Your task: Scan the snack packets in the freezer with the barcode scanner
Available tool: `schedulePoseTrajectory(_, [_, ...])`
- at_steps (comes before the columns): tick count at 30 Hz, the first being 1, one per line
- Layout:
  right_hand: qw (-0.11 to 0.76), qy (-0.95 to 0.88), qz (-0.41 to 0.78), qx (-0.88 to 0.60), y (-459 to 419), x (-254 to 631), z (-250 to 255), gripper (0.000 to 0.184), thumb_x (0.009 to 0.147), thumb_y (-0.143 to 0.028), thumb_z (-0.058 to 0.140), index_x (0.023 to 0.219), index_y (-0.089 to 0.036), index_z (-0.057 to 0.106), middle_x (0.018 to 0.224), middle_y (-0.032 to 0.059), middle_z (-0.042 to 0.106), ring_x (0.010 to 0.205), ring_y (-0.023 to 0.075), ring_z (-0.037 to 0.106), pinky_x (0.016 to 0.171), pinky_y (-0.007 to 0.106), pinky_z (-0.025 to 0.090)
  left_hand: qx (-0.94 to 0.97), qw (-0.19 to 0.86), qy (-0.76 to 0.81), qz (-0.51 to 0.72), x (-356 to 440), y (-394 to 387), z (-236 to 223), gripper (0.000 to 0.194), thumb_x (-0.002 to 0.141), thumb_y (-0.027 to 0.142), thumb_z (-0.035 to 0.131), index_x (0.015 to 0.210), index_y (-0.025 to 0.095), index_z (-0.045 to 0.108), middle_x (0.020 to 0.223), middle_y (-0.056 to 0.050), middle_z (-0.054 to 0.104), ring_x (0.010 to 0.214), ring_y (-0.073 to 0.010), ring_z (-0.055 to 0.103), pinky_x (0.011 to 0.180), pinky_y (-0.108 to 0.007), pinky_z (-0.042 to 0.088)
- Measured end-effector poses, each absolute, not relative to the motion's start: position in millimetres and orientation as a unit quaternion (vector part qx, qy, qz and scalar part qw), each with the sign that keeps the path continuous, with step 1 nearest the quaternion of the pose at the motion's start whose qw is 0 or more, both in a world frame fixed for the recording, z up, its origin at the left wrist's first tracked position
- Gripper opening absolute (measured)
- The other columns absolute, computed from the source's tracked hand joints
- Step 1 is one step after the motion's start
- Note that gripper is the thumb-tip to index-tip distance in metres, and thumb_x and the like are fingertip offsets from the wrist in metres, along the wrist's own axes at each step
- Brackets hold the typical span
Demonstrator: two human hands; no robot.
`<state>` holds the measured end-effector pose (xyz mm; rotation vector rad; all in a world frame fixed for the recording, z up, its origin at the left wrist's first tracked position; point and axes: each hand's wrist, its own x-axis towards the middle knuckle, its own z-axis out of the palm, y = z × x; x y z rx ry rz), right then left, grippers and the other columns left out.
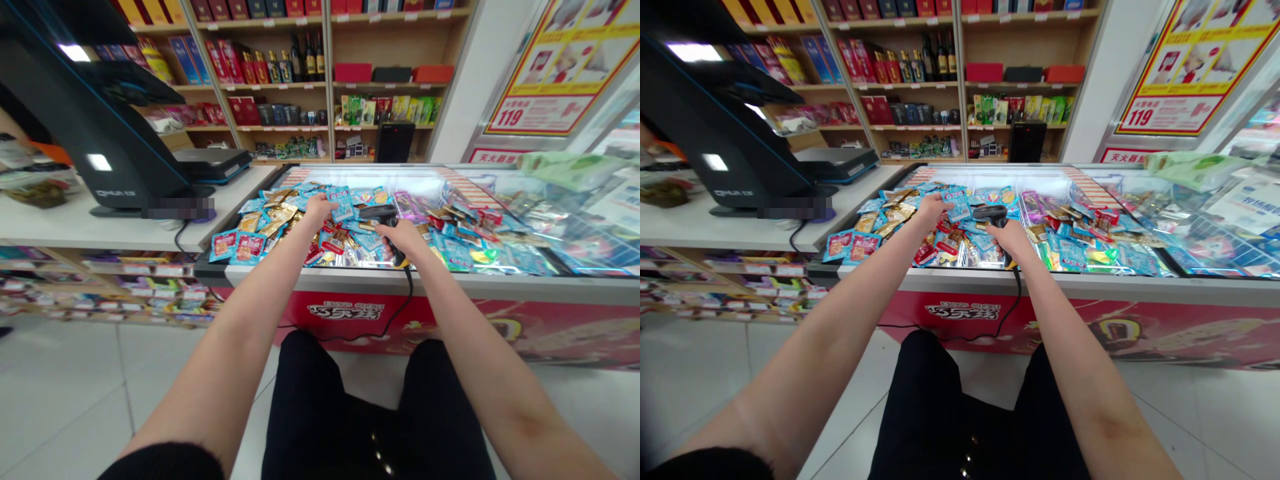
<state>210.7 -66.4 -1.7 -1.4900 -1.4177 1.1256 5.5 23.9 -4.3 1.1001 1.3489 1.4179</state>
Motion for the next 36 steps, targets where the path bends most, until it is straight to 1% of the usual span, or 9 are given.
schedulePoseTrajectory(3, [0.379,-0.563,0.429,-0.596,-69,209,3,0.022,0.083,-0.022,0.062,0.064,-0.018,0.051,0.051,-0.0012,0.052,0.036,0.0118,0.047,0.035,0.024,0.040,0.430,0.442,0.520,0.592,8,22,-4,0.024,0.054,0.002,0.069,0.070,0.016,0.058,0.057,0.004,0.060,0.064,-0.0149,0.064,0.069,-0.030,0.056])
schedulePoseTrajectory(7, [0.372,-0.577,0.409,-0.601,-73,208,8,0.026,0.084,-0.024,0.062,0.061,-0.018,0.050,0.050,-0.0002,0.052,0.037,0.0112,0.047,0.036,0.023,0.039,0.452,0.440,0.497,0.596,7,29,-10,0.025,0.053,0.008,0.074,0.075,0.016,0.063,0.059,0.004,0.063,0.064,-0.0158,0.065,0.068,-0.030,0.056])
schedulePoseTrajectory(11, [0.380,-0.589,0.397,-0.592,-73,209,8,0.023,0.081,-0.023,0.064,0.062,-0.018,0.052,0.050,0.0005,0.054,0.037,0.0113,0.048,0.037,0.022,0.040,0.470,0.407,0.511,0.593,4,38,-16,0.022,0.053,0.011,0.075,0.071,0.016,0.063,0.056,0.004,0.061,0.062,-0.0153,0.063,0.067,-0.029,0.055])
schedulePoseTrajectory(15, [0.384,-0.584,0.396,-0.595,-73,211,7,0.020,0.079,-0.024,0.066,0.065,-0.018,0.054,0.052,0.0014,0.056,0.039,0.0120,0.050,0.037,0.022,0.040,0.478,0.384,0.535,0.581,4,39,-16,0.026,0.052,0.012,0.076,0.076,0.016,0.066,0.065,0.001,0.067,0.074,-0.0196,0.068,0.072,-0.031,0.055])
schedulePoseTrajectory(17, [0.384,-0.585,0.397,-0.594,-73,211,7,0.020,0.079,-0.024,0.066,0.064,-0.018,0.054,0.052,0.0016,0.056,0.039,0.0120,0.050,0.037,0.022,0.040,0.478,0.383,0.540,0.578,4,39,-16,0.028,0.052,0.013,0.077,0.078,0.016,0.067,0.067,0.000,0.069,0.076,-0.0207,0.068,0.073,-0.032,0.055])
schedulePoseTrajectory(23, [0.383,-0.586,0.411,-0.583,-74,213,6,0.022,0.079,-0.022,0.066,0.062,-0.018,0.052,0.050,0.0003,0.053,0.037,0.0112,0.047,0.036,0.022,0.039,0.479,0.398,0.530,0.575,6,39,-17,0.027,0.051,0.013,0.076,0.077,0.015,0.067,0.066,0.001,0.068,0.072,-0.0186,0.067,0.073,-0.031,0.055])
schedulePoseTrajectory(28, [0.391,-0.581,0.419,-0.578,-75,216,5,0.022,0.080,-0.022,0.064,0.061,-0.017,0.053,0.050,0.0006,0.053,0.037,0.0114,0.047,0.035,0.023,0.041,0.478,0.383,0.545,0.573,10,33,-14,0.030,0.051,0.014,0.079,0.079,0.016,0.068,0.065,0.001,0.067,0.073,-0.0201,0.067,0.072,-0.032,0.055])
schedulePoseTrajectory(31, [0.385,-0.580,0.417,-0.585,-74,219,4,0.023,0.079,-0.023,0.065,0.061,-0.017,0.053,0.049,0.0012,0.053,0.037,0.0114,0.046,0.036,0.023,0.041,0.480,0.384,0.546,0.570,13,30,-13,0.026,0.052,0.012,0.078,0.074,0.016,0.065,0.061,0.002,0.064,0.068,-0.0181,0.066,0.070,-0.031,0.055])
schedulePoseTrajectory(36, [0.384,-0.581,0.408,-0.590,-71,223,-2,0.026,0.080,-0.025,0.066,0.058,-0.017,0.053,0.048,0.0019,0.053,0.037,0.0109,0.046,0.036,0.022,0.041,0.474,0.425,0.522,0.567,20,24,-13,0.022,0.055,0.009,0.074,0.069,0.017,0.059,0.055,0.006,0.056,0.056,-0.0128,0.059,0.066,-0.029,0.053])
